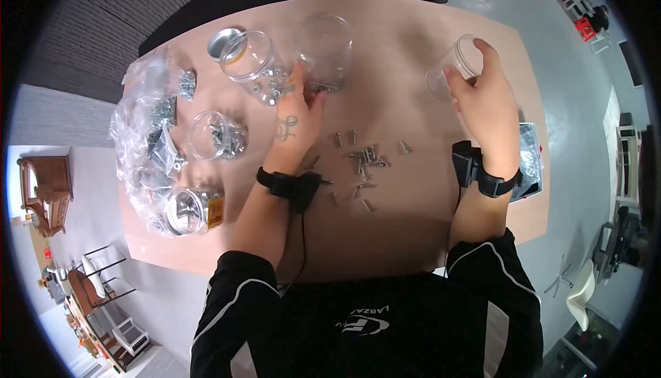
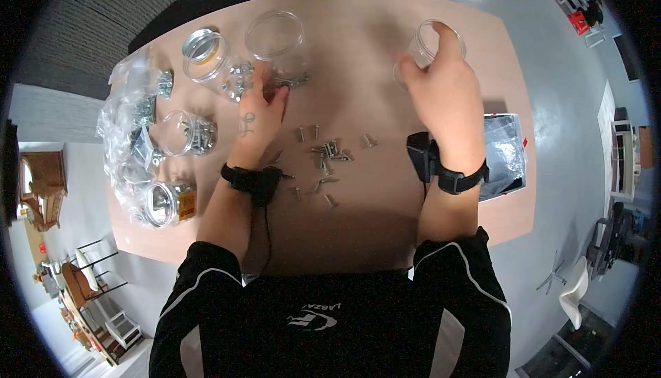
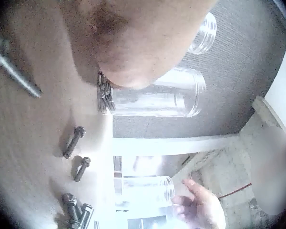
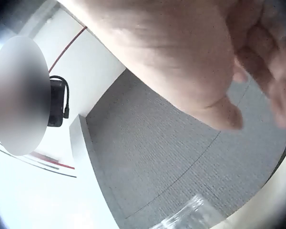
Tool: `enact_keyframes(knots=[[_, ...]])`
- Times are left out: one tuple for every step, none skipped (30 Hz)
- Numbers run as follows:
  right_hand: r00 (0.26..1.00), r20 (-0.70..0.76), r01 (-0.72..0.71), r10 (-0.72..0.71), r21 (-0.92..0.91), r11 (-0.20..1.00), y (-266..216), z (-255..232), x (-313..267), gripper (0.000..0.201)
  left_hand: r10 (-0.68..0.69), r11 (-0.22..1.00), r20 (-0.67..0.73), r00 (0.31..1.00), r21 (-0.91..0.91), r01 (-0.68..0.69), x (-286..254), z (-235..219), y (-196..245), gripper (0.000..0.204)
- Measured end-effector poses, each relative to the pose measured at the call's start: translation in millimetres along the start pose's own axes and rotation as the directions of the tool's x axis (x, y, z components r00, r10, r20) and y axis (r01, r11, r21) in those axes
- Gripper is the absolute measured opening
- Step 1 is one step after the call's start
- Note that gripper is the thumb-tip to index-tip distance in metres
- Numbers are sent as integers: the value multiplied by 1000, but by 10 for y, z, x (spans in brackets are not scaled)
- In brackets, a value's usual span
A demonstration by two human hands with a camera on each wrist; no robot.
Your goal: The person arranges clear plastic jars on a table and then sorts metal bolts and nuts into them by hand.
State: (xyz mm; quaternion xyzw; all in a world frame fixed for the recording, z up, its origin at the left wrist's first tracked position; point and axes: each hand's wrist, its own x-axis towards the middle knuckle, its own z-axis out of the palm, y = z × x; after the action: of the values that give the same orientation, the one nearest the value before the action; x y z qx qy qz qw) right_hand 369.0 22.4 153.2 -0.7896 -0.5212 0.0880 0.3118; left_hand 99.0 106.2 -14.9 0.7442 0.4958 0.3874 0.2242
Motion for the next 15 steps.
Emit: enact_keyframes(knots=[[1000, 10, -5, 6, -94, 996, 83, -5, 36, 53, -40, 999, 21, 999, -5, 40, 1, -5, 16, 80], [1000, 7, -4, 5, -93, 996, 217, 23, 85, 53, -37, 999, 19, 999, -5, 37, -2, 19, 7, 80], [999, 14, 38, -36, -153, 987, 370, 70, 134, 45, -42, 995, -19, 999, -93, 40, -11, 63, -14, 78], [997, 23, 80, -77, -213, 974, 393, 82, 154, 38, -50, 983, -57, 997, -181, 39, -16, 87, -24, 76], [997, 22, 82, -79, -212, 974, 405, 76, 164, 38, -49, 983, -59, 997, -181, 37, -19, 96, -43, 76], [997, 56, 63, -53, -193, 979, 403, 61, 175, 32, -6, 990, -63, 998, -143, -3, -22, 105, -64, 77], [996, 90, 42, -26, -174, 984, 382, 40, 183, 27, 37, 993, -64, 997, -105, -44, -15, 102, -69, 77], [996, 88, 39, -24, -173, 984, 350, 18, 172, 27, 40, 993, -62, 997, -105, -46, 7, -3, 57, 77], [995, 92, 50, -38, -132, 990, 299, -7, 143, 26, 27, 1000, 24, 999, 11, -27, 3, -146, 178, 79], [994, 95, 61, -52, -91, 994, 239, -37, 115, 25, 4, 991, 106, 994, 129, -18, 22, -312, 345, 81], [994, 94, 60, -51, -89, 994, 161, -94, 78, 25, 5, 991, 107, 994, 130, -19, 50, -444, 467, 81], [981, 181, 67, -65, -3, 998, 71, -163, 26, 26, -81, 992, 200, 976, 115, 59, 76, -571, 580, 84], [961, 264, 65, -85, 85, 994, 7, -190, -23, 26, -164, 985, 293, 942, 107, 138, 88, -681, 682, 87], [961, 265, 65, -85, 87, 994, -25, -183, -62, 26, -164, 984, 293, 942, 109, 138, 78, -771, 776, 87], [913, 343, 164, -221, 188, 968, -52, -173, -96, 25, -32, 994, 270, 962, 105, 3, 55, -851, 862, 93]])
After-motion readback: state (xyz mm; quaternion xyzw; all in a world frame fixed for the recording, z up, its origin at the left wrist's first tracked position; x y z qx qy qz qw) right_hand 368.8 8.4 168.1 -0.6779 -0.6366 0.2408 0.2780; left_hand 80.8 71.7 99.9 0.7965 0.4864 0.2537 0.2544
